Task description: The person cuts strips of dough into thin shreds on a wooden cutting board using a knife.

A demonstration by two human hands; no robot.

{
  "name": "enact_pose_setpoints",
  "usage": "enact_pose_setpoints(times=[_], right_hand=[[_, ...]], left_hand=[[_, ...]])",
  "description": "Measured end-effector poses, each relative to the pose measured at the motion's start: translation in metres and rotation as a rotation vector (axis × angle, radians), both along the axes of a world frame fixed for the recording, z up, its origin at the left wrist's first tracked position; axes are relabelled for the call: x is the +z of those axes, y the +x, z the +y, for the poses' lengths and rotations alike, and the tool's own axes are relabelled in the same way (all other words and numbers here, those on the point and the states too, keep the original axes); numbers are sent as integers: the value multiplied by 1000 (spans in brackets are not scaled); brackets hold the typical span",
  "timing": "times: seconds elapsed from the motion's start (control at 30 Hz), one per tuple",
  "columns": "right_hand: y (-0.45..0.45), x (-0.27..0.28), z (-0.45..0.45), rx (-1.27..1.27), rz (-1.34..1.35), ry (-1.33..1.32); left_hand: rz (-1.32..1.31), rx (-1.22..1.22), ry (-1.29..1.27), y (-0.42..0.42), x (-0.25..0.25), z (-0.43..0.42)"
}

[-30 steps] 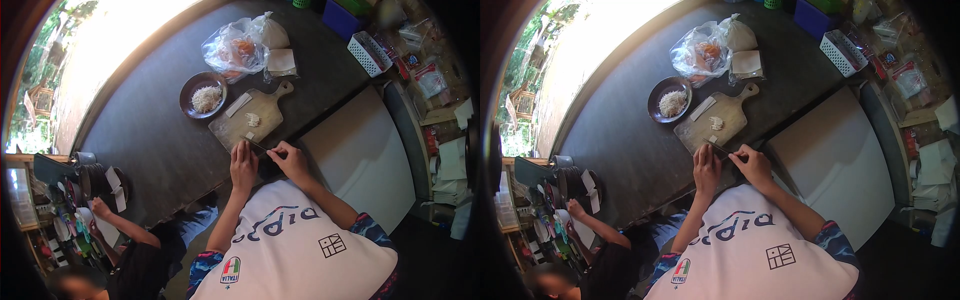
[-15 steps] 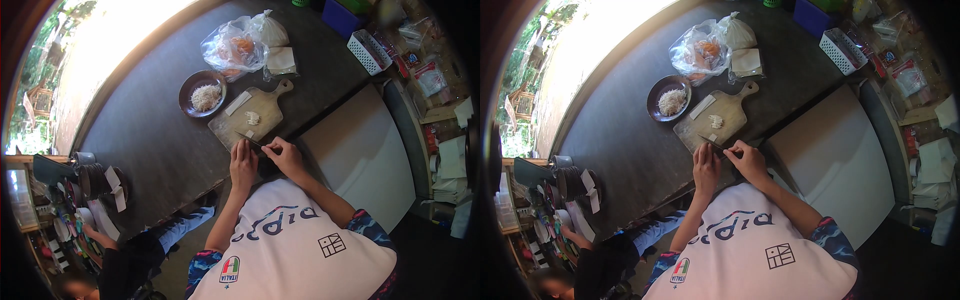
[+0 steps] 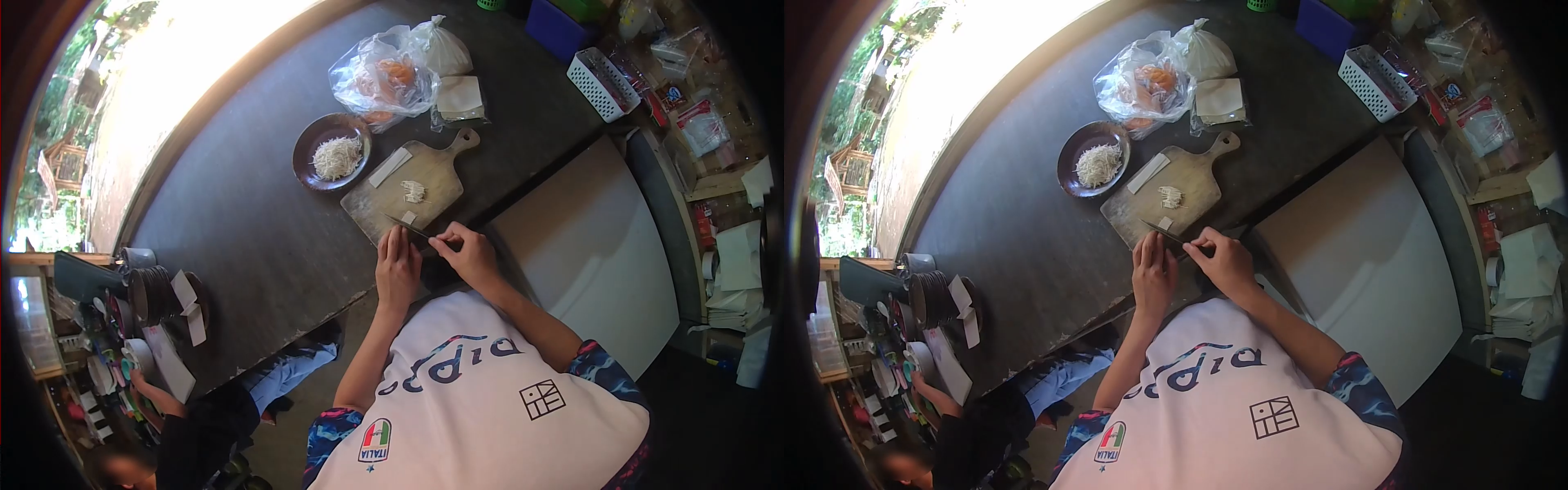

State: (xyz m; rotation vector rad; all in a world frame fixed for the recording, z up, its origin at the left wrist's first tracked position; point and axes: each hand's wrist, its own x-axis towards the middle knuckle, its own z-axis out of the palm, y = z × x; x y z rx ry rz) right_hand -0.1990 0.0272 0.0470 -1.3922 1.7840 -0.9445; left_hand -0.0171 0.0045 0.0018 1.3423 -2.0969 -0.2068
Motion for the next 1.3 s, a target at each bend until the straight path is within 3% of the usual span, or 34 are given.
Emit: enact_pose_setpoints(times=[1.3], right_hand=[[-3,0,4,-16,23,33]], left_hand=[[67,2,-28,0,-5,0]])
